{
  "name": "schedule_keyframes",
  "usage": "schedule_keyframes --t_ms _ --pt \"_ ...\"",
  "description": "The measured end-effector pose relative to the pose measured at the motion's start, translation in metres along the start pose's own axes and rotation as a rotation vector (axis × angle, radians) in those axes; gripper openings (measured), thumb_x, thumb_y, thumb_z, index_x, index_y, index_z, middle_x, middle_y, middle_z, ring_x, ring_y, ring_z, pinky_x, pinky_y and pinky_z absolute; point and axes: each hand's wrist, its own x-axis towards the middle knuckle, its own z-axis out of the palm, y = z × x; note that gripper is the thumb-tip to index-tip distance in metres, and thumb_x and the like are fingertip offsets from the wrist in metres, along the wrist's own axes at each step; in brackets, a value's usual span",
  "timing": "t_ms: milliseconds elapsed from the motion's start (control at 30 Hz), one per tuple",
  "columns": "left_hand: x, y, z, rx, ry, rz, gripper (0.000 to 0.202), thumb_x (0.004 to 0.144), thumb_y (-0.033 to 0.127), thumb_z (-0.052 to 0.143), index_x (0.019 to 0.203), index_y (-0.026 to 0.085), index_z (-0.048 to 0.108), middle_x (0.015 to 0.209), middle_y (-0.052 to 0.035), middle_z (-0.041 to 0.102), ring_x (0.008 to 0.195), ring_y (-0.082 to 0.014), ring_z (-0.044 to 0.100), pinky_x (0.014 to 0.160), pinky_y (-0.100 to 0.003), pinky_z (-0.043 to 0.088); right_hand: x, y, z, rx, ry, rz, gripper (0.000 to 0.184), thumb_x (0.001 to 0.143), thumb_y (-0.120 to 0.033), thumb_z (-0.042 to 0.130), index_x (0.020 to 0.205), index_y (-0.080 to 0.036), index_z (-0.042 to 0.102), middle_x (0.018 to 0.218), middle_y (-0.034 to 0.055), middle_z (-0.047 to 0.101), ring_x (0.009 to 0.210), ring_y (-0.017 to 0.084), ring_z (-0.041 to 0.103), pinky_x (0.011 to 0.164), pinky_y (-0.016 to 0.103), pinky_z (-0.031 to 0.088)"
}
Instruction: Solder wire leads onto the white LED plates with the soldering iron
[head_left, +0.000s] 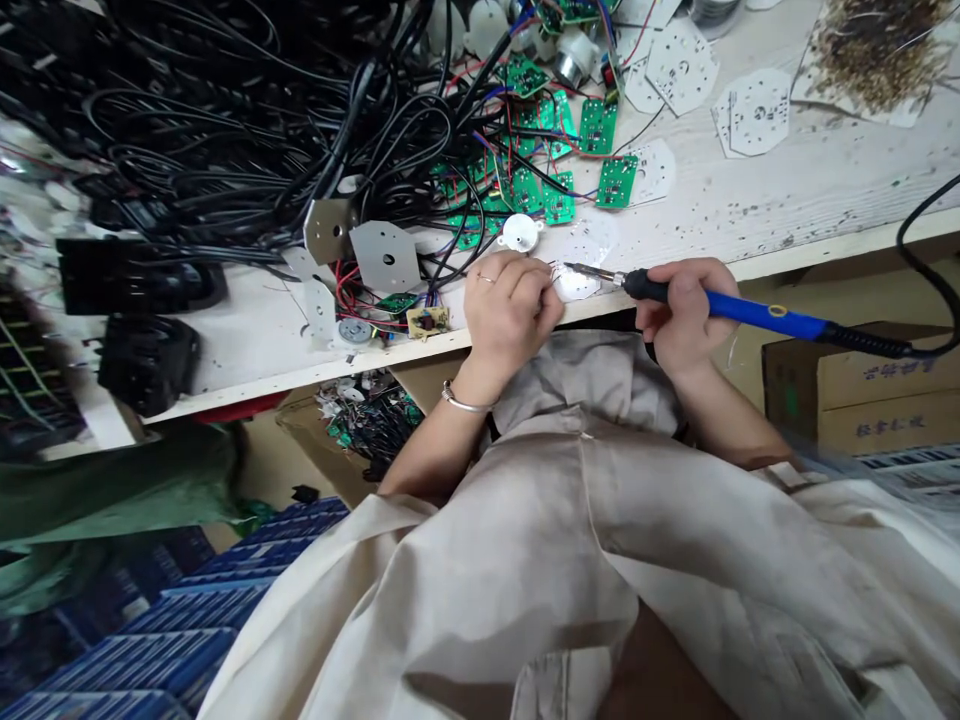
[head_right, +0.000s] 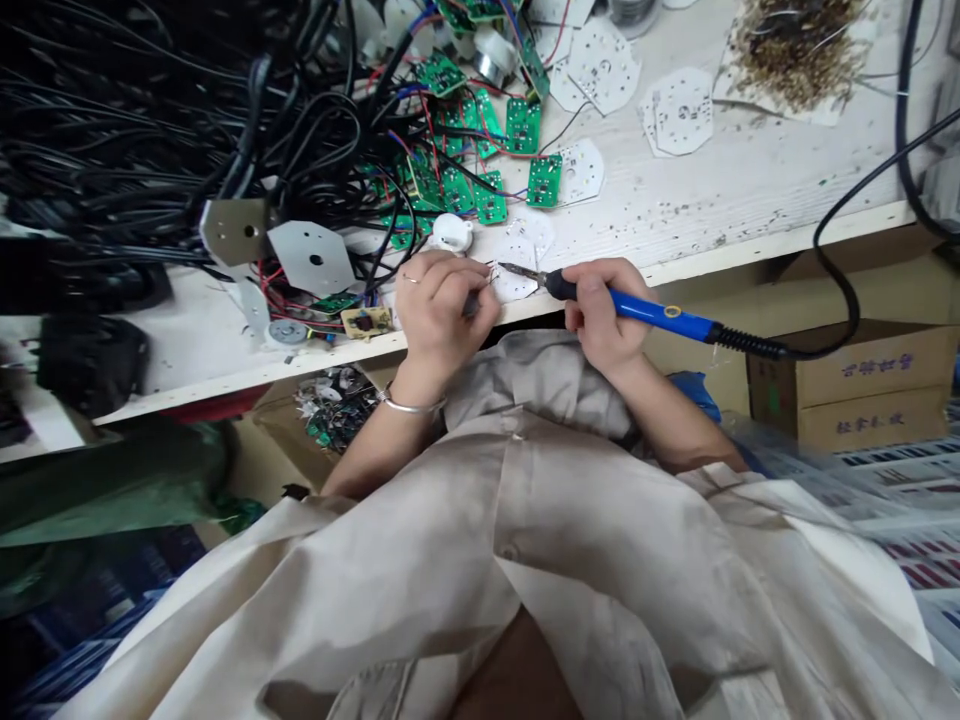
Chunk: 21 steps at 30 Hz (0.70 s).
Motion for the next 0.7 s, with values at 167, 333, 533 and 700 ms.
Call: schedule_keyframes --t_ms 167,333,533,700 --pt "-0.0012 -0.0001 0.0007 -0.056 -0.014 -0.035 0.007 0.094 0.021 0.054 0.088 0.023 0.058 0.098 -0.0012 0.074 0.101 -0.0203 0.068 0.094 -0.043 0.051 0.0004 0.0 0.0011 -0.071 -0.067 0.001 0.035 0.097 -0.055 0.057 0.084 -0.024 0.069 0.05 -0.01 0.05 0.035 0.003 0.048 0.036 0.016 0.036" --pt "-0.0007 0.0001 0.0014 -0.086 0.001 -0.036 0.009 0.094 0.019 0.053 0.086 0.023 0.057 0.097 -0.0018 0.073 0.099 -0.0197 0.068 0.091 -0.04 0.052 0.0008 -0.0006 -0.0002 -0.114 -0.102 0.017 0.037 0.097 -0.057 0.055 0.085 -0.024 0.068 0.052 -0.0095 0.048 0.037 0.003 0.048 0.037 0.017 0.038" --pt "-0.0003 0.0016 0.0021 -0.087 0.046 -0.02 0.01 0.092 0.017 0.053 0.085 0.023 0.056 0.095 -0.0015 0.074 0.096 -0.0193 0.068 0.088 -0.04 0.053 0.001 -0.0014 -0.0007 -0.127 -0.131 0.035 0.037 0.096 -0.058 0.056 0.086 -0.025 0.067 0.054 -0.0099 0.047 0.038 0.003 0.048 0.04 0.018 0.04" --pt "-0.0002 0.0023 0.0031 -0.058 0.074 -0.006 0.011 0.091 0.016 0.052 0.084 0.023 0.056 0.094 -0.0009 0.074 0.095 -0.0186 0.069 0.088 -0.038 0.054 0.0015 -0.0003 -0.0004 -0.112 -0.058 0.031 0.036 0.097 -0.057 0.055 0.085 -0.026 0.069 0.051 -0.0102 0.049 0.036 0.003 0.048 0.036 0.017 0.036"
